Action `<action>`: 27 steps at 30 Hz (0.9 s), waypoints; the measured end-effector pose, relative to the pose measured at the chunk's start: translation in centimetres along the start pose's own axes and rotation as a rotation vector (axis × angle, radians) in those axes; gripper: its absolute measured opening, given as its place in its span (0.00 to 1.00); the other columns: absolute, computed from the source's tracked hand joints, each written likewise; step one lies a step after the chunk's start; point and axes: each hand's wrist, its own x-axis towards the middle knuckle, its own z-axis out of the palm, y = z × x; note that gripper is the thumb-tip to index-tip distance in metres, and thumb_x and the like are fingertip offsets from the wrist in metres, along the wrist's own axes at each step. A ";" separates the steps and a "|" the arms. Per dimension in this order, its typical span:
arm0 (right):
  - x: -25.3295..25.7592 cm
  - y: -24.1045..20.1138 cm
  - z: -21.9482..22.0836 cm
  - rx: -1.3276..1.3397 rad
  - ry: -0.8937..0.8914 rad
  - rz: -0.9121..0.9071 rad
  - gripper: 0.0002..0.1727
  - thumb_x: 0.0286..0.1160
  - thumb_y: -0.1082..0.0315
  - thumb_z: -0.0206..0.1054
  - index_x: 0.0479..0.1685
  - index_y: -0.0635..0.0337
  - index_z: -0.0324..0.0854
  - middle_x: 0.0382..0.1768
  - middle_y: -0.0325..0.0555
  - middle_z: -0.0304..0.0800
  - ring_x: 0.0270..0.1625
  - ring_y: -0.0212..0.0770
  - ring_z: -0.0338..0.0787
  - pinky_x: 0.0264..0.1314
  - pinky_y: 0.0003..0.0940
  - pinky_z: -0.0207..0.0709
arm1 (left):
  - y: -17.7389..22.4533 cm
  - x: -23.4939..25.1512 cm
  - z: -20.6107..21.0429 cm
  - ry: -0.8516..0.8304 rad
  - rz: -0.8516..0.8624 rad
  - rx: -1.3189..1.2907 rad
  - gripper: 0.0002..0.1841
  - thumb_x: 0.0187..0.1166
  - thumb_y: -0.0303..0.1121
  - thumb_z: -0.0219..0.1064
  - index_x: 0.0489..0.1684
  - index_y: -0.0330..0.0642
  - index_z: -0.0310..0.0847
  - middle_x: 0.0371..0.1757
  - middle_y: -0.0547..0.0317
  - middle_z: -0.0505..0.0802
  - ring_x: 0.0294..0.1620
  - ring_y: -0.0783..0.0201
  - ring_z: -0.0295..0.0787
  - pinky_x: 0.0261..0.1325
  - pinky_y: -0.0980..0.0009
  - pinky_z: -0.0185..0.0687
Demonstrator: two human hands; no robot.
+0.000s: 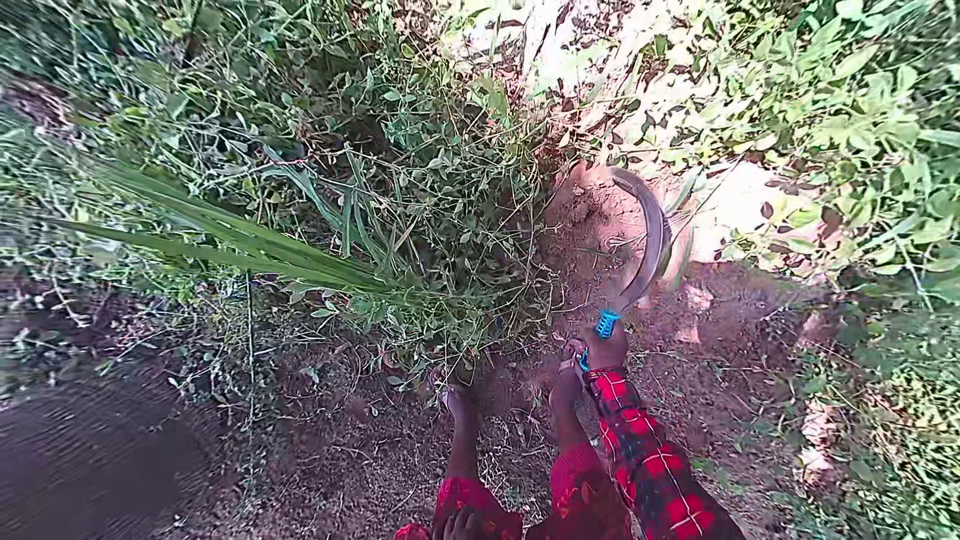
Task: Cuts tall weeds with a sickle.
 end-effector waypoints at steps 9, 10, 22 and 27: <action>4.0 -2.8 10.5 -0.347 -0.281 0.259 0.35 0.81 0.65 0.70 0.84 0.70 0.62 0.59 0.71 0.85 0.49 0.60 0.91 0.55 0.54 0.85 | -1.1 1.0 1.8 0.044 0.004 0.003 0.34 0.80 0.63 0.59 0.81 0.55 0.77 0.86 0.59 0.77 0.91 0.50 0.64 0.92 0.37 0.44; 2.5 -0.6 10.1 -0.440 -0.344 0.275 0.36 0.80 0.65 0.69 0.85 0.69 0.61 0.62 0.70 0.84 0.54 0.60 0.91 0.59 0.54 0.84 | -1.1 0.9 1.6 0.048 0.005 -0.005 0.34 0.80 0.63 0.59 0.82 0.55 0.77 0.86 0.59 0.77 0.91 0.50 0.63 0.92 0.37 0.44; -5.4 0.4 12.8 -0.130 -0.226 0.494 0.29 0.81 0.71 0.66 0.79 0.69 0.63 0.40 0.59 0.82 0.27 0.45 0.84 0.31 0.40 0.83 | -4.1 0.8 1.4 0.050 0.095 -0.122 0.35 0.80 0.64 0.59 0.81 0.54 0.77 0.87 0.56 0.76 0.91 0.47 0.63 0.90 0.35 0.47; -13.3 -8.9 21.5 -0.309 -0.483 0.433 0.29 0.78 0.72 0.69 0.76 0.72 0.67 0.52 0.61 0.85 0.42 0.46 0.89 0.50 0.42 0.85 | -5.1 -0.7 -0.8 0.032 0.108 -0.182 0.33 0.82 0.61 0.59 0.81 0.51 0.77 0.87 0.55 0.76 0.91 0.48 0.63 0.92 0.38 0.46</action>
